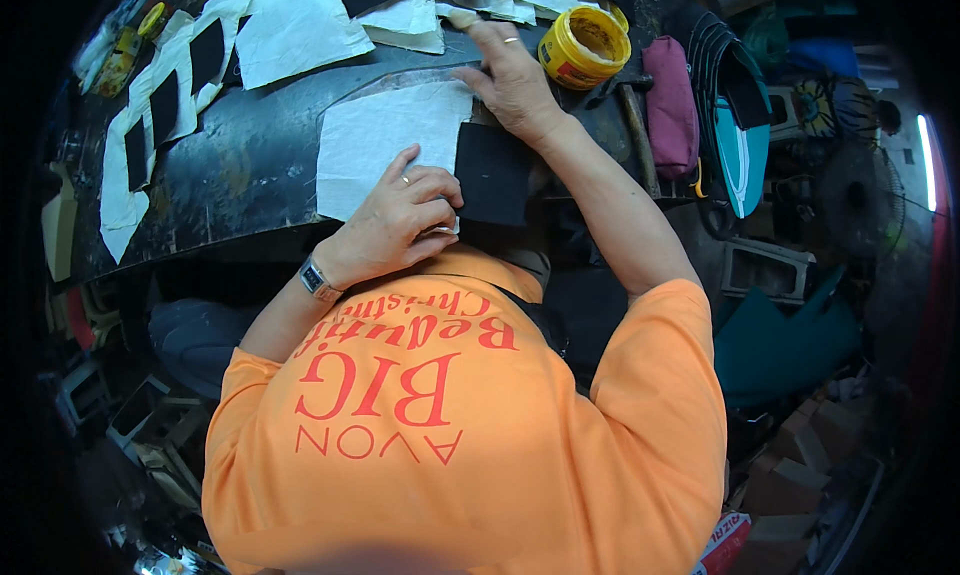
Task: The person assembles hat components by placing black fabric pieces onto white paper templates, then transfers them to a green hat base. They use scissors to trim the fabric and a hammer to secure the pieces. The person also handles a yellow container, opening and closing it during the process.
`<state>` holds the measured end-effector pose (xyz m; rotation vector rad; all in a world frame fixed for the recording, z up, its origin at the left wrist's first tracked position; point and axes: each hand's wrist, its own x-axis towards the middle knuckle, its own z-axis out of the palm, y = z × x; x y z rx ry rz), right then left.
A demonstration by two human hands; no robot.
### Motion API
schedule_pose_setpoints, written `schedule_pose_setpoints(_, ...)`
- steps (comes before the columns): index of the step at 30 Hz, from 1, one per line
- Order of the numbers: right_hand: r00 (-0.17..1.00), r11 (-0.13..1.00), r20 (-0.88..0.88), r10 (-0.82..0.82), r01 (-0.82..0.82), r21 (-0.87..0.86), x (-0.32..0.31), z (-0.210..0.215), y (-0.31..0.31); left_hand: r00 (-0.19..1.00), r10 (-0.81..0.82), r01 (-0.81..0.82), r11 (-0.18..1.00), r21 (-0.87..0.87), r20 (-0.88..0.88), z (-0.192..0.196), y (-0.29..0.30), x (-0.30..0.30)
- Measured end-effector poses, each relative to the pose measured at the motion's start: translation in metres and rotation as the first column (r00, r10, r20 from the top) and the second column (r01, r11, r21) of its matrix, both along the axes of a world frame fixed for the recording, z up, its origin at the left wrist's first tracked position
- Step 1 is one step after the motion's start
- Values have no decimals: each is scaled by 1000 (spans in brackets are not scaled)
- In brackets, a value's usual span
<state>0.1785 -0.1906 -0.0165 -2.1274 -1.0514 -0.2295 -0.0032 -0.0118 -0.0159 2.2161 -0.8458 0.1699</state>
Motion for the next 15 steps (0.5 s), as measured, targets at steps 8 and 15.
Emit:
schedule_pose_setpoints(8,984,958,90,156,-129,-258,-12,6,-36,1000,10,-10,1000,-21,-25,-3,1,-1)
schedule_pose_setpoints(15,886,777,459,57,250,-578,-29,0,-36,999,-3,1,999,-39,-43,-3,4,-2)
